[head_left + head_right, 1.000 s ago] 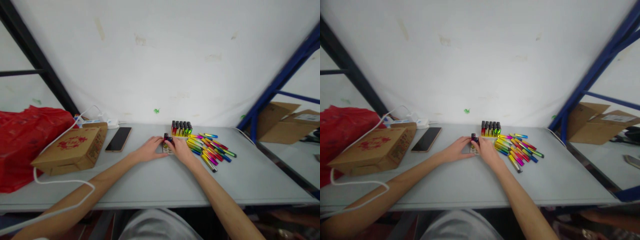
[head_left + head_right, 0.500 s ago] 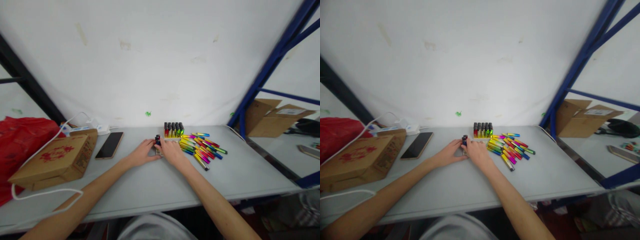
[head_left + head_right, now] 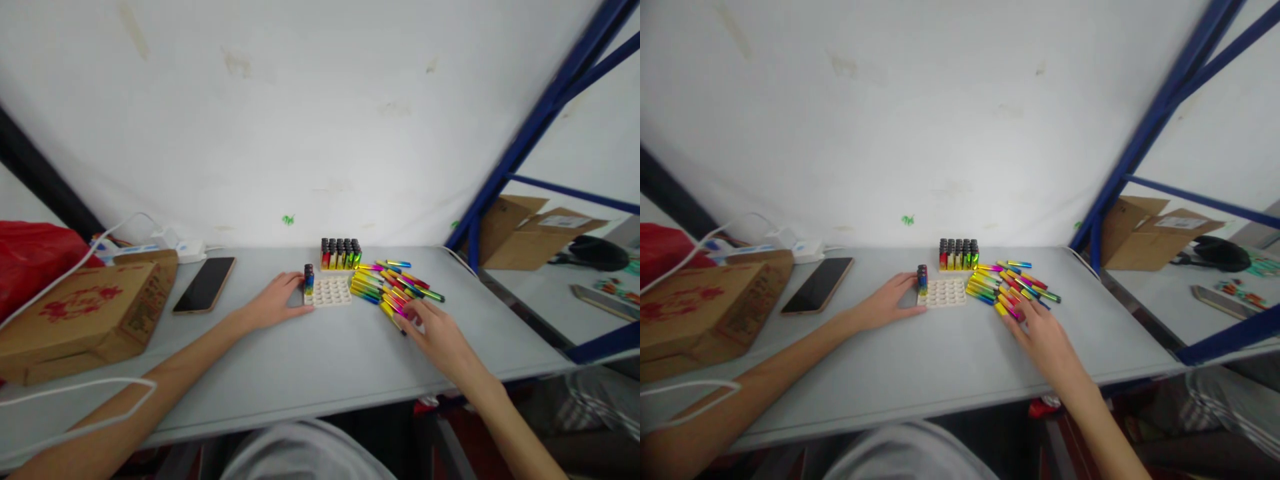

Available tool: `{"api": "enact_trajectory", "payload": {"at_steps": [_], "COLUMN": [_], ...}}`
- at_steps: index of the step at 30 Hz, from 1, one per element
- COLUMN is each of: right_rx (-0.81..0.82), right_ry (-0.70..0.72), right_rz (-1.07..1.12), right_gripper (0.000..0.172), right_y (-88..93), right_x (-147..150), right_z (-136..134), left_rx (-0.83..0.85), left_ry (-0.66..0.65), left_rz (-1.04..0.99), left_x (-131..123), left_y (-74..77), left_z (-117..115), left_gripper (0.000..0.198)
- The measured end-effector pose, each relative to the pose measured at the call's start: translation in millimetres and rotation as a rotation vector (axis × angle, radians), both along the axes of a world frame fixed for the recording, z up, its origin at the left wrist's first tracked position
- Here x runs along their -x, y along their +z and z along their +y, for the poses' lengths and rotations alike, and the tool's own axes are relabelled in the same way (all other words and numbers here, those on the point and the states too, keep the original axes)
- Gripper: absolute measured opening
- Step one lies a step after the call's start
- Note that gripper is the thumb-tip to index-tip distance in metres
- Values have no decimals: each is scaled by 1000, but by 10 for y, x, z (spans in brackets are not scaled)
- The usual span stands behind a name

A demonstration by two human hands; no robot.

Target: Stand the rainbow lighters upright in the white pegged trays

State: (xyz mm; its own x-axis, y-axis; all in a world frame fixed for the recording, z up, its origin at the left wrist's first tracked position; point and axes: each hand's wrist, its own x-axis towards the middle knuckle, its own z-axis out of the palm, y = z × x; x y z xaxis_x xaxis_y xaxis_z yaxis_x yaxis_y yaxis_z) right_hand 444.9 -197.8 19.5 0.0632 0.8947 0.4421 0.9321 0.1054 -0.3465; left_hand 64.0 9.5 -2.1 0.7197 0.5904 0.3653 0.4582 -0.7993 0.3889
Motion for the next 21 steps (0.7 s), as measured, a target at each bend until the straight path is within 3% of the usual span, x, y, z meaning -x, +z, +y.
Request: {"api": "enact_trajectory", "payload": {"at_steps": [4, 7, 11, 16, 21], "right_rx": [-62, -97, -77, -107, -200], "right_ry": [-41, -52, -45, -17, 45], "right_rz": [4, 50, 220, 599, 1039], "right_gripper": [49, 51, 55, 61, 63], "right_y": [-312, -362, -214, 28, 352], "right_x": [-77, -14, -45, -95, 238], "right_z": [-214, -167, -61, 151, 629], "left_rx": [-6, -6, -4, -5, -7], "left_ry": [1, 5, 5, 0, 0], "left_rz": [-2, 12, 19, 4, 10], "left_x": [-4, -5, -4, -1, -8], "left_y": [11, 17, 20, 25, 20], "left_z": [-14, -22, -22, -30, -32], "left_gripper": [75, 75, 74, 75, 75]}}
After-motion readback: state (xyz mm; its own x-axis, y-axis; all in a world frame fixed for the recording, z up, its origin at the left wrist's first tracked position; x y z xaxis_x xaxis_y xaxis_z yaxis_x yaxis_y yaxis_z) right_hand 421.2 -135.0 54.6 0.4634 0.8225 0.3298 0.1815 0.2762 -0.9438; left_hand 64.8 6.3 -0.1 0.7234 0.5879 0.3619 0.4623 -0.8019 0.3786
